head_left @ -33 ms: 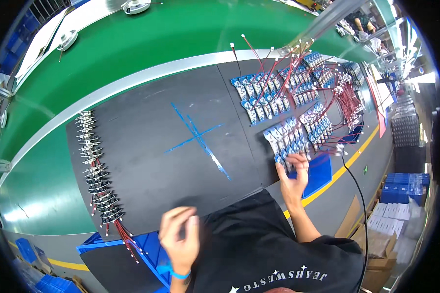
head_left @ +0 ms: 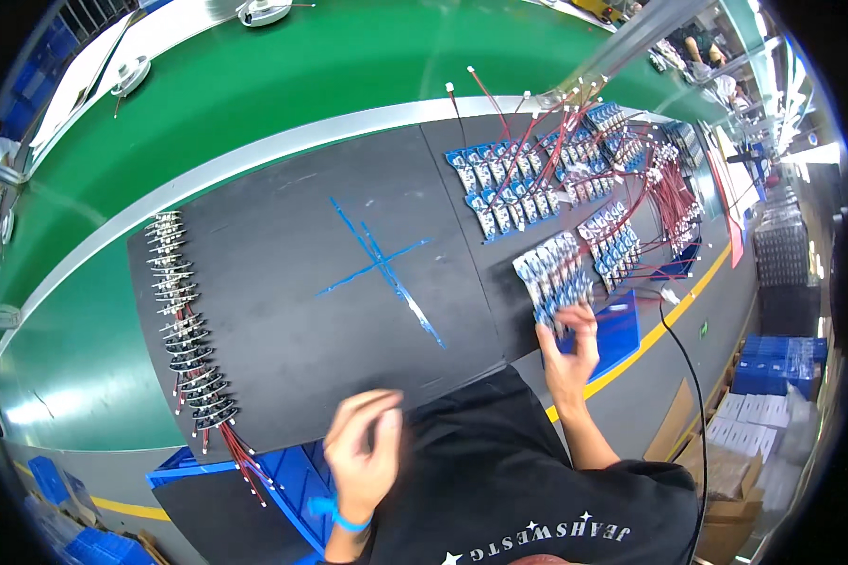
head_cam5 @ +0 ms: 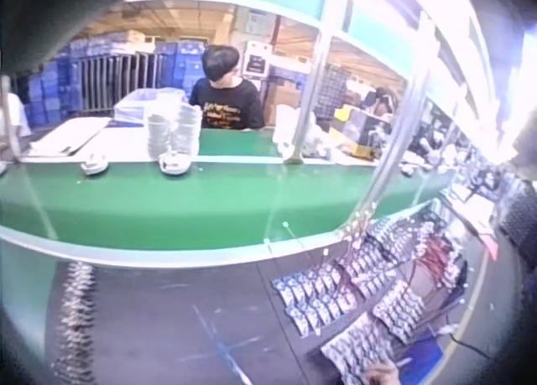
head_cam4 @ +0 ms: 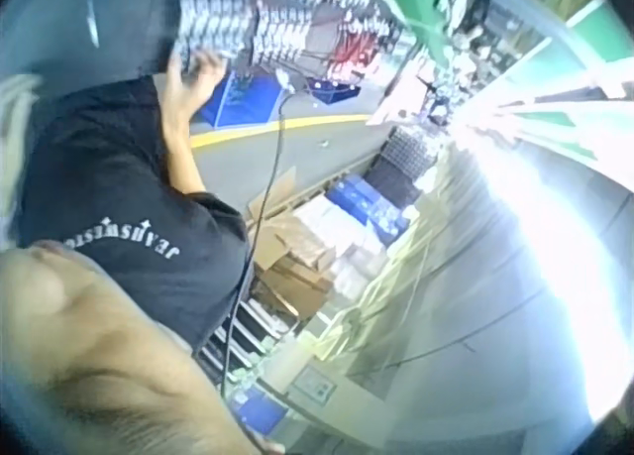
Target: Manually organizing and assembling small circuit board components with attached wires at a factory workstation.
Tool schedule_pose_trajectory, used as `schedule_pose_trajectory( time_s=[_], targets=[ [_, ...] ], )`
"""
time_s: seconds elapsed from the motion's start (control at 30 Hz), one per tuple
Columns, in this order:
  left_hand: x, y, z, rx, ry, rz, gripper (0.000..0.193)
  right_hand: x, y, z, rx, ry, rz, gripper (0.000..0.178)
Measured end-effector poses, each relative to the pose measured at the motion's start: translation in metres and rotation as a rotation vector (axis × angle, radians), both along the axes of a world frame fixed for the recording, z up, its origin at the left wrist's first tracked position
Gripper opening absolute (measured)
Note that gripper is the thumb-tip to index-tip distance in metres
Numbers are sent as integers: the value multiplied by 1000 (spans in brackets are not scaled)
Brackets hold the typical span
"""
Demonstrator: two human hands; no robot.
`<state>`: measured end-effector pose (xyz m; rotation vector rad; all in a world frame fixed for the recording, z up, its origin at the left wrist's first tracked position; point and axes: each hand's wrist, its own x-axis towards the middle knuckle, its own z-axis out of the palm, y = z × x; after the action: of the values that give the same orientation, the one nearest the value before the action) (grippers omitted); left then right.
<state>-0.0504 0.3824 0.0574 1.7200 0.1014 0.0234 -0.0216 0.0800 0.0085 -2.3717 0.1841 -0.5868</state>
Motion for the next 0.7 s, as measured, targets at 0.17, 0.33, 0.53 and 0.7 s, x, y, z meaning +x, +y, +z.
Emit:
schedule_pose_trajectory(
  time_s=[0.17, 0.33, 0.53, 0.7],
  targets=[
    [48, -38, -14, -1138, 678, -294, 57, -45, 14, 43, 268, 18, 372, 35],
    [58, -29, -24, -1018, 532, -173, 32, -20, 40, 59, 249, -59, 777, 48],
    [29, -13, -36, -864, 191, 125, 25, 42, 95, 43, 1002, 548, 394, 41],
    [29, -7, -29, -720, 179, 304, 35, 67, 132, 32, 1001, 632, 445, 29]
  ],
)
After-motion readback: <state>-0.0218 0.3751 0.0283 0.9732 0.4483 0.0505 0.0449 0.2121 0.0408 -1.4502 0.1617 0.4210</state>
